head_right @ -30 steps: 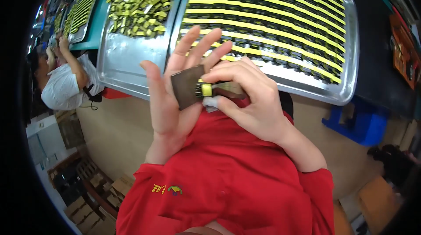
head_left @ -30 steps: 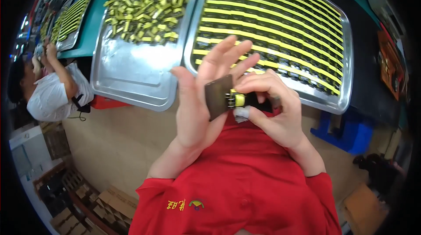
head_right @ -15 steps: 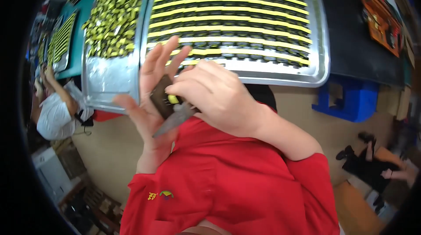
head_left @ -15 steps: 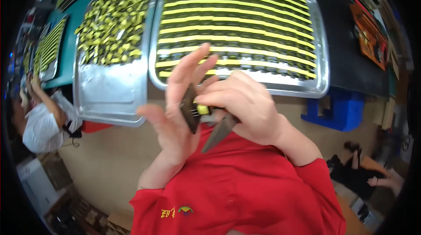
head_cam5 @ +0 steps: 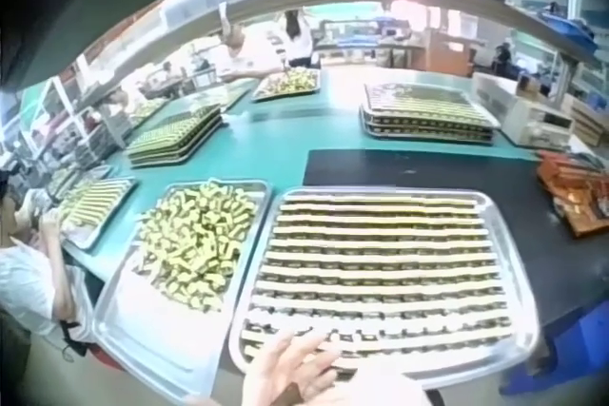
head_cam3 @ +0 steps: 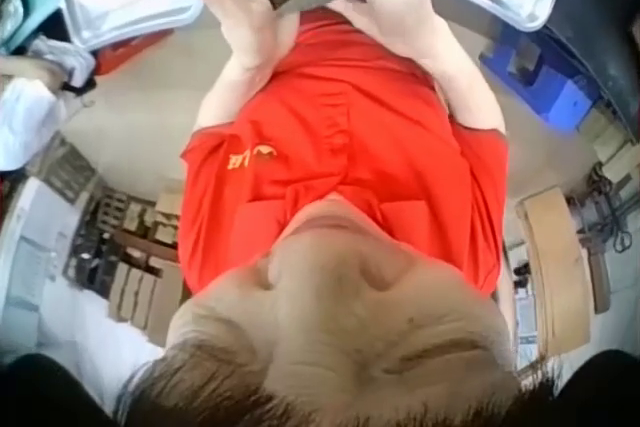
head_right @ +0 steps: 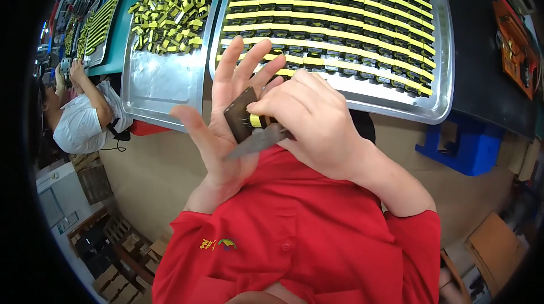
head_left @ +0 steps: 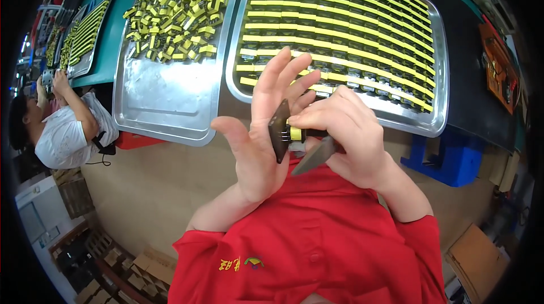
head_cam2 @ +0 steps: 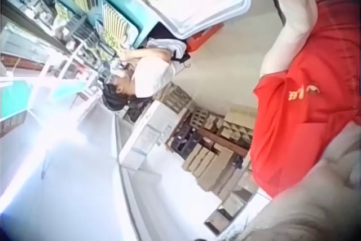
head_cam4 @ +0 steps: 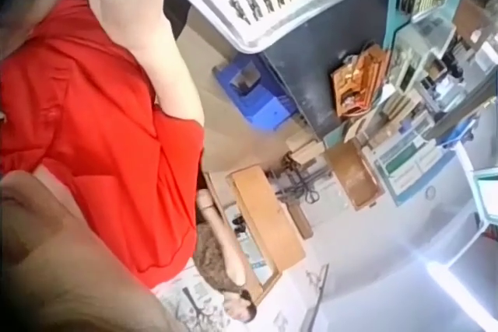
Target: The person assembles small electronic components by hand, placing them into a slotted metal tray at a factory workstation.
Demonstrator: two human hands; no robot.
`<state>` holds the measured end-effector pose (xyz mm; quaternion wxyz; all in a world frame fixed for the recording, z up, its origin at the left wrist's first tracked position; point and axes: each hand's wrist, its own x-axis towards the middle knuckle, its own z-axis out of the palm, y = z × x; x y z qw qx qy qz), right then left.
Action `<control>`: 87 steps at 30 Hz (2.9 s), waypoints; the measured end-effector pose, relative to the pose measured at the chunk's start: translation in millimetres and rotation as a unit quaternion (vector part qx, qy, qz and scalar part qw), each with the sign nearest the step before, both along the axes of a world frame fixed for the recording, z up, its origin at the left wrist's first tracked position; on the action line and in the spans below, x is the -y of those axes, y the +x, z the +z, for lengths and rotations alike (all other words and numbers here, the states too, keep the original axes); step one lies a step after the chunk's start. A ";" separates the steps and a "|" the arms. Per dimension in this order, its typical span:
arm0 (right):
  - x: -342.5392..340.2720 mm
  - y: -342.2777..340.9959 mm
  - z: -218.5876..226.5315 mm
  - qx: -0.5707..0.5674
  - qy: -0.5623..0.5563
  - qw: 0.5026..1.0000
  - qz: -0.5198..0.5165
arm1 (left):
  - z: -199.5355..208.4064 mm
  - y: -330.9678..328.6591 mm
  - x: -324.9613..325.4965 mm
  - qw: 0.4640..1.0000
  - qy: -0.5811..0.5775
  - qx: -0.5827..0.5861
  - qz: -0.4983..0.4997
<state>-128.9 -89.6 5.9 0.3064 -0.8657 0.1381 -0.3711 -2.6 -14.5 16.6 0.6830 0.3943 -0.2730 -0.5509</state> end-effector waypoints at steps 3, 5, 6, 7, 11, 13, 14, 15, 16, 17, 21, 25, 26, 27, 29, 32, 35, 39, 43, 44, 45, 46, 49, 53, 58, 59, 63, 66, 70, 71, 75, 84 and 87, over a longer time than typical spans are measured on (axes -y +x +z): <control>-0.2 1.1 2.3 -0.013 0.115 0.993 0.023 | -0.6 1.2 -0.6 1.000 0.002 0.029 0.006; -2.9 1.5 2.6 0.002 0.190 0.982 0.001 | -0.8 1.7 -0.2 0.999 -0.001 0.033 0.006; -3.2 1.2 3.6 0.001 0.189 0.982 0.000 | -1.6 2.8 -0.3 1.000 -0.014 0.012 -0.004; -4.4 2.4 4.1 0.001 0.190 0.982 0.002 | -2.4 3.5 -0.7 0.999 -0.028 -0.009 -0.016; -3.3 2.7 8.2 -0.026 0.141 0.990 0.003 | -3.0 2.6 0.6 0.997 0.021 -0.080 -0.011; -1.4 2.1 11.6 -0.047 0.112 0.993 0.004 | -2.0 3.4 1.8 0.996 0.026 -0.077 -0.021; 0.1 2.6 12.8 -0.044 0.093 0.995 0.014 | -2.0 4.0 2.2 0.996 0.032 -0.073 -0.029; 1.9 2.4 14.2 -0.042 0.074 0.996 0.023 | -2.8 4.4 2.1 0.996 0.033 -0.075 -0.033; 5.1 1.8 14.7 -0.043 0.076 0.996 0.019 | -4.5 4.9 1.9 0.996 0.047 -0.071 -0.037; 9.6 1.7 14.5 -0.060 0.081 0.994 0.041 | -5.4 4.8 1.7 0.995 0.062 -0.067 -0.041; 18.8 2.2 10.7 -0.082 0.136 0.984 0.084 | -5.8 5.7 -1.0 0.992 0.069 -0.104 -0.024; 6.0 8.2 0.4 -0.012 0.155 0.988 0.016 | -3.8 5.3 0.8 0.992 0.040 -0.122 0.007; 4.0 7.8 -0.7 -0.010 0.147 0.989 0.000 | -4.1 3.5 2.9 0.988 0.059 -0.140 0.016; 0.9 8.3 -2.9 -0.007 0.150 0.989 0.002 | -4.5 2.8 3.7 0.984 0.080 -0.157 0.024; -2.7 7.2 -7.7 -0.009 0.131 0.991 -0.030 | -7.3 0.3 4.2 0.986 0.073 -0.146 0.034; -4.1 5.4 -10.5 -0.002 0.118 0.992 -0.031 | -8.3 -1.7 2.3 0.985 0.050 -0.160 0.036; -2.5 -0.5 -9.6 0.002 0.112 0.993 -0.032 | -5.2 -4.6 4.9 0.988 0.063 -0.142 0.025; -3.7 -6.3 -9.2 0.024 0.098 0.994 -0.033 | -12.9 3.6 6.6 0.992 0.007 0.091 -0.090; -14.0 -21.9 -8.2 -0.027 0.037 0.997 -0.064 | -15.8 7.8 3.0 0.957 -0.020 0.285 -0.047; -15.0 -27.5 -4.0 -0.012 0.034 0.997 -0.072 | -13.7 15.6 5.0 0.891 -0.008 0.451 0.045; -14.9 -36.4 -0.5 0.000 0.029 0.996 -0.082 | -22.2 22.0 11.4 0.884 -0.034 0.445 0.141; -11.4 -43.5 0.8 0.012 0.040 0.995 -0.088 | -18.2 31.9 9.3 0.922 -0.030 0.368 0.112; -15.4 -50.7 6.4 0.094 0.390 0.914 -0.057 | -13.8 25.5 5.6 0.985 -0.087 0.147 0.005; -16.9 -33.2 2.7 0.186 0.668 0.719 0.055 | -0.5 14.8 4.1 0.971 -0.089 0.190 -0.117; -22.1 -33.5 -14.8 0.232 0.753 0.600 0.140 | -2.0 20.2 1.2 0.932 -0.113 0.321 -0.125; -22.8 -32.2 -18.2 0.235 0.769 0.574 0.153 | -3.6 18.7 -0.2 0.939 -0.115 0.301 -0.122; -22.8 -27.8 -22.3 0.232 0.784 0.549 0.175 | -6.2 19.2 -1.6 0.933 -0.136 0.316 -0.105; -23.2 -26.9 -23.1 0.224 0.784 0.553 0.172 | -8.8 18.8 -4.8 0.940 -0.131 0.300 -0.097; -20.4 -30.5 -22.2 0.184 0.799 0.551 0.155 | -8.4 13.3 -8.8 0.962 -0.092 0.238 -0.098; -20.9 -30.8 -24.2 0.185 0.800 0.550 0.154 | -9.3 13.4 -7.7 0.959 -0.098 0.249 -0.095; -20.8 -31.6 -27.4 0.182 0.797 0.560 0.136 | -7.7 16.2 -9.8 0.951 -0.073 0.278 -0.111; -15.2 -33.7 -17.2 0.150 0.580 0.795 0.093 | -15.8 19.5 -6.5 0.995 -0.059 -0.021 -0.074; -18.0 -30.6 -13.7 0.129 0.544 0.825 0.085 | -17.5 23.6 -1.0 0.942 -0.015 -0.331 -0.062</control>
